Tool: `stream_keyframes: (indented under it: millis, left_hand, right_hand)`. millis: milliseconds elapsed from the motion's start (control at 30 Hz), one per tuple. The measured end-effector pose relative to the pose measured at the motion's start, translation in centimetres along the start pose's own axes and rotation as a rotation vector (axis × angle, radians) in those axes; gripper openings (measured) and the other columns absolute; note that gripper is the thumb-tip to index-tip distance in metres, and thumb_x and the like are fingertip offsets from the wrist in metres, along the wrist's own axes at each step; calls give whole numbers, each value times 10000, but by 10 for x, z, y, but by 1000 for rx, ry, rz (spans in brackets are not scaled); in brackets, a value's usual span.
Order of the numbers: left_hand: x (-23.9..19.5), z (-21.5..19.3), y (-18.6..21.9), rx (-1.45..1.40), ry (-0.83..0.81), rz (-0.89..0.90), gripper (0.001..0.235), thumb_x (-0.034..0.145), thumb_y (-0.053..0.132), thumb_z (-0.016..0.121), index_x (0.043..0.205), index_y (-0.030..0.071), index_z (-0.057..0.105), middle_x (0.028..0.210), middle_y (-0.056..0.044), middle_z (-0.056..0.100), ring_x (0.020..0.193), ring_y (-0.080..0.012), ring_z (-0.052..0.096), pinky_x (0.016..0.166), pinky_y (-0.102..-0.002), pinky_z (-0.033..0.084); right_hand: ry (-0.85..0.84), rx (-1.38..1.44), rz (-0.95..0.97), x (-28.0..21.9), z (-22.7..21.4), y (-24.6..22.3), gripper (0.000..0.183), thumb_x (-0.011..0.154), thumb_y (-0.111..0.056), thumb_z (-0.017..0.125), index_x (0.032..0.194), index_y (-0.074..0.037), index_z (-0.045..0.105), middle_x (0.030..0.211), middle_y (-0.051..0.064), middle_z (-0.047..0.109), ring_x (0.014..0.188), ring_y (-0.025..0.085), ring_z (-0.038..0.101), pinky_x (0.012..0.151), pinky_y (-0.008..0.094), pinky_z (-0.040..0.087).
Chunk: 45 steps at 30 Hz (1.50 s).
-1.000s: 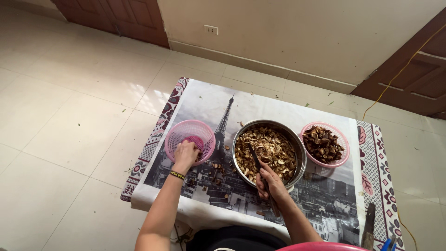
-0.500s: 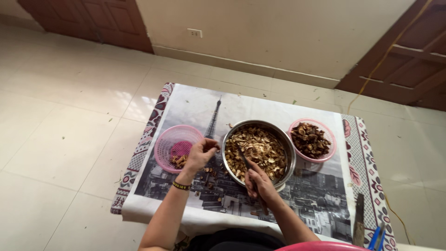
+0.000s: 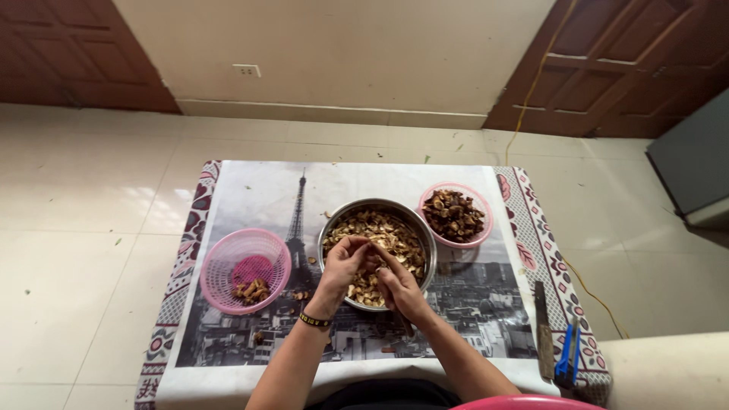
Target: The person sorts through dried plant material in a metal bowl, using their hands and a small knife to clean specific pieces before placing them into pink baskets.
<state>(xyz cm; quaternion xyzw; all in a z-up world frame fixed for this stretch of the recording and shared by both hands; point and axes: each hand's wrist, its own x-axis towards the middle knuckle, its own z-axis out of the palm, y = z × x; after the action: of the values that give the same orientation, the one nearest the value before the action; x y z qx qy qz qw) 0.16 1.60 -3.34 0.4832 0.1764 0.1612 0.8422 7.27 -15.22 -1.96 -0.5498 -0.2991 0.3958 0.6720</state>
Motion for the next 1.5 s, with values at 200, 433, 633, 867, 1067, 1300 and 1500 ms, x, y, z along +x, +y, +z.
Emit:
stream_keyframes:
  millis: [200, 433, 633, 867, 1067, 1300, 1500]
  left_hand:
    - [16, 17, -9, -159, 140, -13, 174, 1002, 104, 602, 1077, 27, 739, 949, -65, 753, 796, -133, 734, 718, -270, 627]
    - [19, 37, -15, -60, 268, 103, 127, 1013, 77, 644, 1035, -8, 736, 930, -70, 730, 768, -120, 685, 670, -251, 584]
    - [21, 39, -13, -48, 274, 35, 103, 992, 61, 625, 1031, 13, 706, 961, -78, 731, 819, -133, 715, 737, -247, 619]
    - [36, 14, -20, -121, 221, -37, 99, 992, 76, 656, 1058, 2, 663, 955, -102, 723, 820, -175, 722, 756, -300, 638]
    - [34, 7, -19, -161, 254, -49, 143, 986, 102, 623, 1072, 9, 690, 948, -96, 753, 820, -170, 749, 753, -283, 648]
    - [31, 14, -18, -103, 285, 57, 121, 983, 84, 669, 1036, -17, 708, 930, -88, 735, 785, -154, 717, 726, -283, 620]
    - [20, 21, -14, 22, 317, 49, 132, 993, 83, 627, 1033, -7, 714, 963, -89, 731, 832, -152, 714, 755, -272, 620]
  right_hand:
    - [89, -289, -99, 9, -4, -1, 610, 1054, -142, 482, 1645, -169, 335, 746, -61, 552, 561, 14, 428, 492, 197, 387]
    - [212, -597, -79, 14, 0, -7, 605, 1048, -195, 512, 1627, -229, 337, 702, 15, 633, 546, 20, 523, 495, 213, 442]
    - [212, -178, -3, 30, -5, -13, 424, 1075, -198, 521, 1491, -130, 479, 781, -46, 590, 544, 24, 487, 425, 201, 407]
    - [99, 331, 219, 27, -25, -32, 426, 1053, -241, 472, 1465, -133, 455, 611, -29, 472, 403, 53, 424, 358, 195, 388]
    - [165, -119, 126, 30, -18, -19, 657, 1010, -210, 504, 1623, -276, 279, 609, -33, 465, 442, 53, 434, 364, 205, 390]
    - [152, -565, -10, 24, 2, -5, 633, 1039, -205, 530, 1634, -253, 322, 777, 1, 622, 602, 45, 499, 541, 245, 441]
    - [174, -498, -43, 29, 1, -5, 524, 1040, -194, 515, 1556, -221, 424, 720, -33, 590, 578, 46, 492, 518, 242, 407]
